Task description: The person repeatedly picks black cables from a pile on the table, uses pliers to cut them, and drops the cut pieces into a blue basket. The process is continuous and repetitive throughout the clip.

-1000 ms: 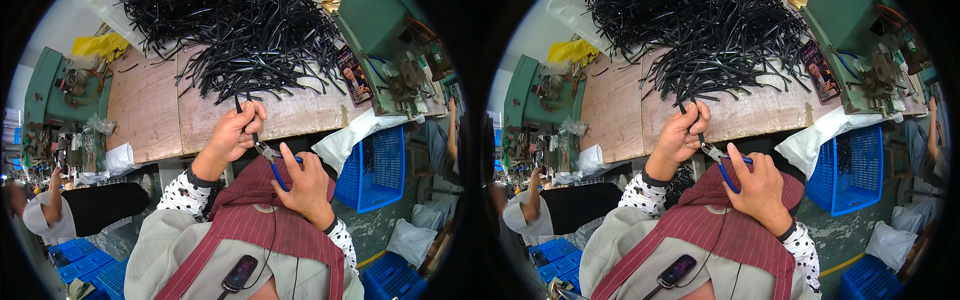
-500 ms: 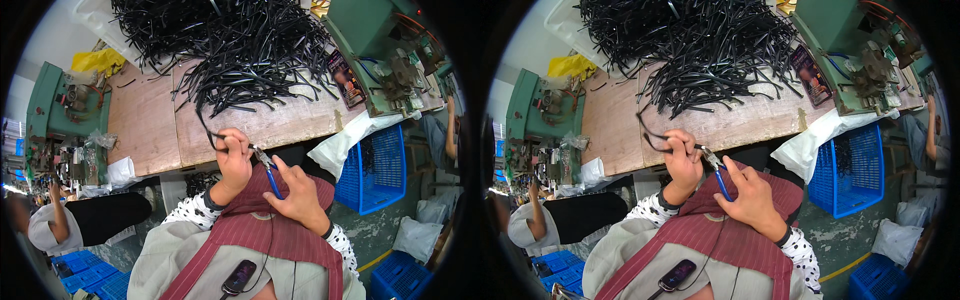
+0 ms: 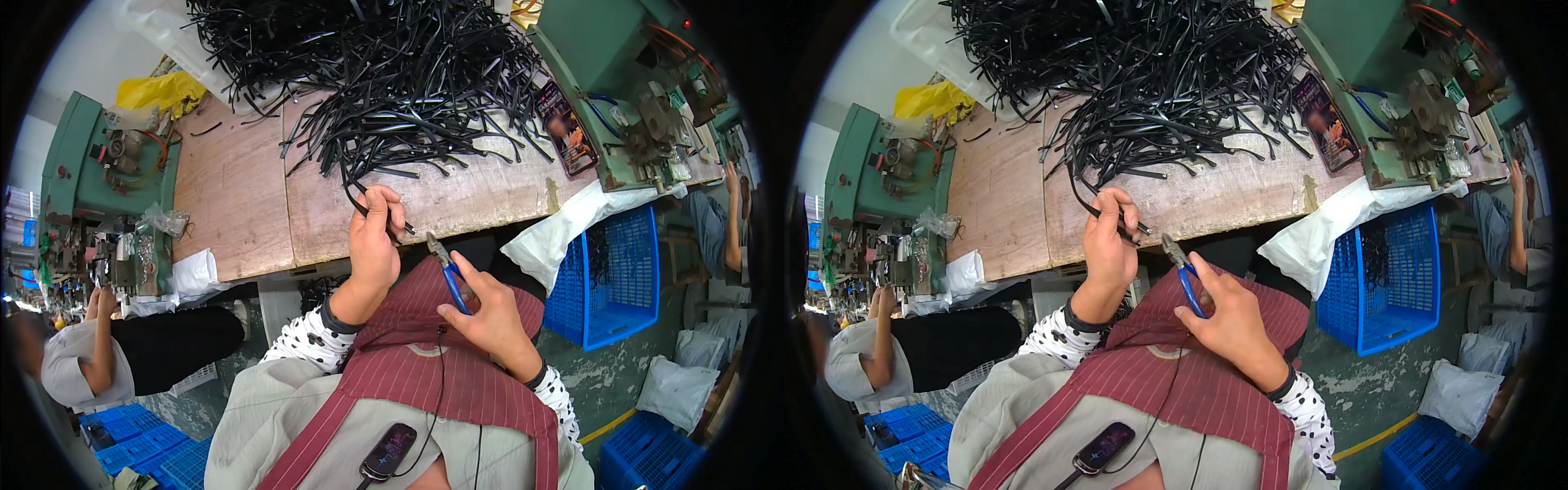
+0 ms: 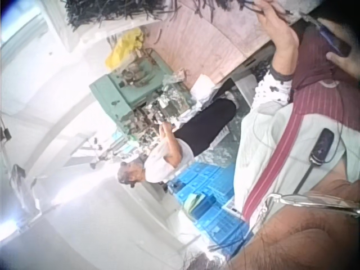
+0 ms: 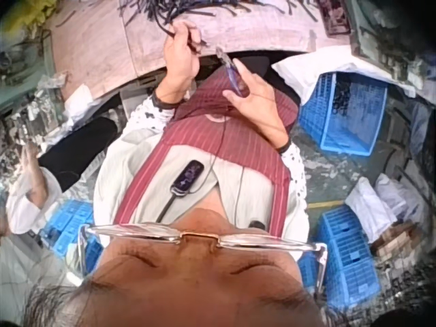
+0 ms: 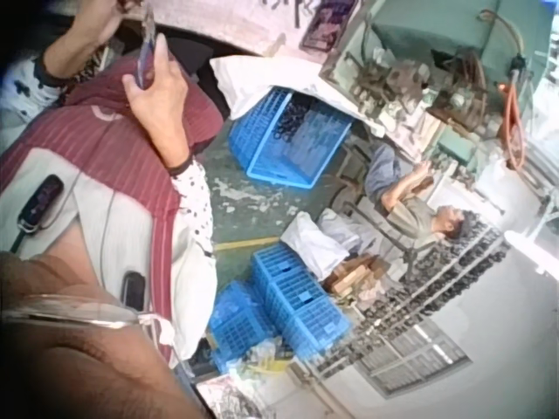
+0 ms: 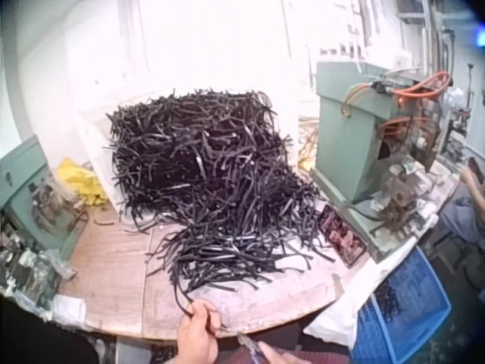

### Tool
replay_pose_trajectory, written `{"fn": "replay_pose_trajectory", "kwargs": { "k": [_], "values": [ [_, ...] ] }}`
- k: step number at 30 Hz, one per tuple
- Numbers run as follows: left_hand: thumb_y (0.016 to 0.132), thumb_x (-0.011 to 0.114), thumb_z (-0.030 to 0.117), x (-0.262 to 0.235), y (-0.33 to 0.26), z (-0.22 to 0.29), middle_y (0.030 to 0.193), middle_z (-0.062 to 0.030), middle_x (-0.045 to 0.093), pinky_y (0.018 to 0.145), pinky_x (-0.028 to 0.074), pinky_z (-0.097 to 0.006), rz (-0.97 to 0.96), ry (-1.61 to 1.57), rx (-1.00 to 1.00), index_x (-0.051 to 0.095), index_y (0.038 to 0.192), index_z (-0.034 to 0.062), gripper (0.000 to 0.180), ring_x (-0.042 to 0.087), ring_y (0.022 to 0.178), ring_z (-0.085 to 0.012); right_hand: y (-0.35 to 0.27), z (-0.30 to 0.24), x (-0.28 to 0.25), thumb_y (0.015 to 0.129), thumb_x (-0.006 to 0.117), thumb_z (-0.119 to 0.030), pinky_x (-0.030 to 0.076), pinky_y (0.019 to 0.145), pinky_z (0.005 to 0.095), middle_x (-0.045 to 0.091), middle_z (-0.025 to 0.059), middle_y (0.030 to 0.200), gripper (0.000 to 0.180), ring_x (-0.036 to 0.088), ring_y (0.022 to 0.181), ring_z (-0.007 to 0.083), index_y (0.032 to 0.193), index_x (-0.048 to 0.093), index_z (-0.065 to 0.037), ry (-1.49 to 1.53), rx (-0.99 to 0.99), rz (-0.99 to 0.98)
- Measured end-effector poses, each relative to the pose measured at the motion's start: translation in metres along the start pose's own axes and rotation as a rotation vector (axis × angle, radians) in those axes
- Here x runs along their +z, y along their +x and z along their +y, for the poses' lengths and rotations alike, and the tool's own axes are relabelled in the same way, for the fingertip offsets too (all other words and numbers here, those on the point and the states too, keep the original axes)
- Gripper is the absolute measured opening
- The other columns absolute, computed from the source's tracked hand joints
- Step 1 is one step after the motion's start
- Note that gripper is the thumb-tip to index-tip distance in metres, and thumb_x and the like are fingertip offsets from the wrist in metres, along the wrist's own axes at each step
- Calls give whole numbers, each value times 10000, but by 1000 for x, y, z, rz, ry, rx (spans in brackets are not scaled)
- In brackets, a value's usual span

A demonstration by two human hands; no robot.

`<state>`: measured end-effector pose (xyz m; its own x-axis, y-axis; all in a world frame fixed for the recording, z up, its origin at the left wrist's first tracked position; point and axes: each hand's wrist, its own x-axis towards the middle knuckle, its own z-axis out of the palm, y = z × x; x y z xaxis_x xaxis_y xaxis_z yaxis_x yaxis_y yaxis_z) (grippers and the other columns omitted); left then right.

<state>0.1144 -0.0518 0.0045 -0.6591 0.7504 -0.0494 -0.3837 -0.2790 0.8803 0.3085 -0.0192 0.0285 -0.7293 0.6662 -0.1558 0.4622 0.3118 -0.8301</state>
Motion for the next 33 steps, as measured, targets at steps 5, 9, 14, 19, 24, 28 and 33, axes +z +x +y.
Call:
{"fn": "replay_pose_trajectory", "kwargs": {
  "k": [5, 9, 14, 19, 24, 28, 33],
  "values": [
    [987, 554, 237, -10, -5, 0, 711, 32, 465, 556, 318, -200, -231, -137, -184, 563, 1006, 61, 177, 391, 613, -55, 9, 30, -3, 795, 637, -179, 428, 965, 385, 596, 106, 1035, 695, 614, 988, 246, 1397, 346, 9, 1043, -111, -87],
    [930, 647, 181, 13, -25, -2, 786, 28, 521, 568, 348, -163, -338, 143, -362, 558, 1193, 30, 316, 460, 676, -23, 19, 37, -18, 893, 488, -451, 284, 1105, 492, 621, 186, 1112, 658, 581, 1108, 365, 1362, 352, -10, 1530, -358, -76],
    [866, 721, 191, 32, -33, -19, 884, 17, 566, 634, 414, -160, -498, 438, -149, 544, 1263, 25, 464, 499, 732, -21, 9, 39, -27, 884, 518, -481, 301, 1083, 528, 623, 202, 1108, 664, 549, 1157, 422, 1326, 383, -4, 1840, -310, -58],
    [878, 695, 186, 40, -33, -15, 796, 9, 573, 447, 312, -184, -579, 199, -613, 578, 1179, 34, 357, 425, 542, -21, -3, 25, -36, 859, 486, -577, 396, 1011, 510, 615, 301, 1120, 732, 551, 1143, 436, 1331, 355, -33, 1885, -282, -30],
    [852, 691, 96, 47, -41, -6, 656, 24, 500, 388, 252, -189, -282, 182, -672, 557, 889, 63, 143, 378, 445, -38, 20, 46, -21, 889, 535, -383, 400, 1015, 445, 575, 281, 1224, 613, 529, 1202, 414, 1345, 362, -11, 1791, -430, -256],
    [787, 629, -16, 40, -41, -10, 657, 19, 504, 388, 272, -195, -299, 98, -718, 533, 907, 76, 178, 391, 453, -46, 11, 32, -24, 829, 647, -142, 430, 978, 322, 568, 136, 1221, 603, 565, 1163, 209, 1341, 357, -10, 1409, -338, -210],
    [830, 722, 83, 24, -47, -4, 707, 44, 526, 478, 322, -180, -341, 5, -616, 578, 919, 59, 171, 444, 553, -35, 12, 13, -36, 845, 625, -217, 401, 1006, 345, 573, 166, 1203, 612, 560, 1162, 262, 1342, 342, -1, 1301, -370, -423]
  ]
}}
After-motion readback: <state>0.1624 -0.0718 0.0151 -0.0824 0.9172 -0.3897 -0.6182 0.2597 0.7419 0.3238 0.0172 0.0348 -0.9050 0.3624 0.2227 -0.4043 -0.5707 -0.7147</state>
